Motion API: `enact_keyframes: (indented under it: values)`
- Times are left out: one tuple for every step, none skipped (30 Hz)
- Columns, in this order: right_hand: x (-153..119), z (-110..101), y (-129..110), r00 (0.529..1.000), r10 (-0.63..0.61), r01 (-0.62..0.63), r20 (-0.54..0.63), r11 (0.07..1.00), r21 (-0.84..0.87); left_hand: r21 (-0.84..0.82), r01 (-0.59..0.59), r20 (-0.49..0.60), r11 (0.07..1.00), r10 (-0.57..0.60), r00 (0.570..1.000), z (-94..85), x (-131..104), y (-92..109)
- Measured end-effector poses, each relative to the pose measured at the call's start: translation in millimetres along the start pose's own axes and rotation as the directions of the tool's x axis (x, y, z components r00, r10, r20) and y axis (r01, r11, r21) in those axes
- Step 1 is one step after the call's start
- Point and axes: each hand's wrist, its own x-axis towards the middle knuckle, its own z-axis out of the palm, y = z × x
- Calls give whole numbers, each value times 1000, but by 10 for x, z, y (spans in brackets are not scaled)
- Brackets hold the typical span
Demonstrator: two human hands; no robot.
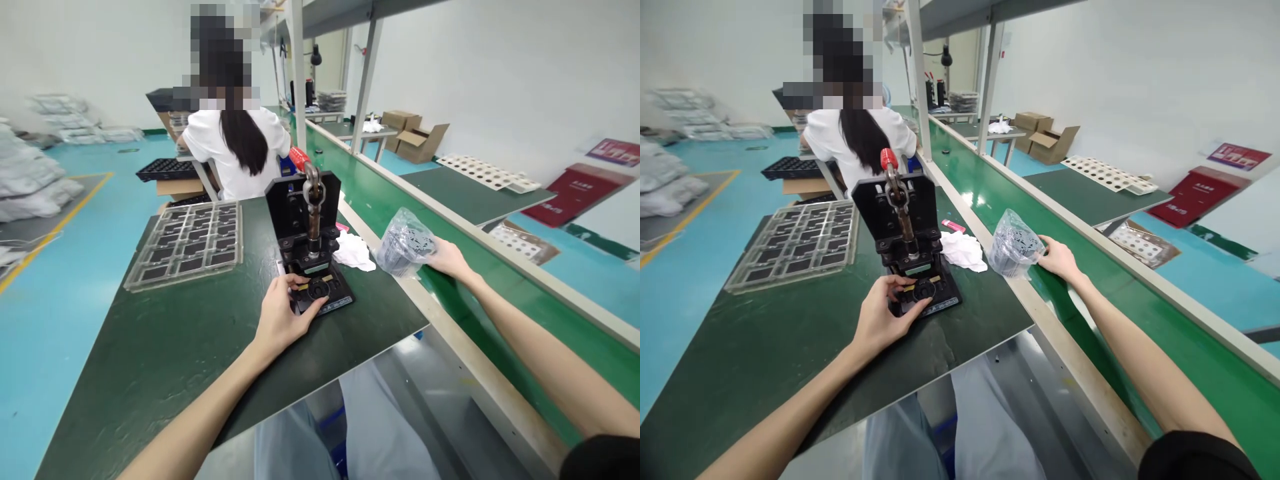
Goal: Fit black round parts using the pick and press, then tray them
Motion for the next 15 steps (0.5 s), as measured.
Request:
enact_keyframes:
  values:
    - [16, -2, -23, 1000, 1, -1, 21, 1000, -20, 1, 1, 4, 1000, -1, 1000, 0, -4, -1]
    - [28, -13, -48, 999, 9, -8, 38, 999, -39, 4, 1, 5, 1000, -1, 1000, -1, -8, 0]
    - [36, -30, -76, 998, 21, -18, 52, 998, -59, 11, -2, 4, 1000, 2, 1000, -4, -11, 3]
    - [42, -52, -106, 998, 32, -27, 60, 997, -77, 21, -9, 2, 1000, 9, 1000, -9, -12, 9]
    - [46, -75, -139, 997, 41, -35, 68, 995, -94, 34, -21, -3, 999, 21, 1000, -16, -13, 16]
    - [50, -99, -175, 996, 46, -37, 78, 993, -109, 48, -37, -12, 998, 38, 999, -26, -14, 26]
    - [54, -121, -215, 995, 44, -32, 91, 992, -121, 62, -58, -23, 996, 60, 998, -36, -14, 37]
    - [59, -141, -258, 994, 36, -22, 107, 991, -131, 76, -91, -38, 993, 94, 995, -46, -16, 50]
    - [63, -159, -302, 992, 27, -10, 123, 990, -139, 88, -135, -52, 987, 140, 989, -56, -20, 65]
    - [68, -177, -347, 990, 20, 0, 138, 989, -146, 94, -193, -62, 977, 199, 978, -63, -26, 82]
    - [70, -195, -389, 989, 18, 5, 147, 988, -155, 92, -264, -63, 960, 270, 961, -69, -36, 101]
    - [68, -215, -428, 989, 19, 6, 149, 986, -165, 83, -344, -51, 935, 349, 936, -71, -50, 123]
    - [59, -238, -460, 989, 23, 3, 144, 984, -176, 69, -426, -25, 902, 428, 903, -70, -69, 147]
    - [37, -265, -483, 991, 29, -3, 132, 982, -188, 53, -500, 15, 865, 500, 866, -66, -92, 172]
    - [-4, -295, -495, 993, 35, -13, 111, 980, -200, 37, -561, 68, 827, 558, 827, -58, -120, 200]
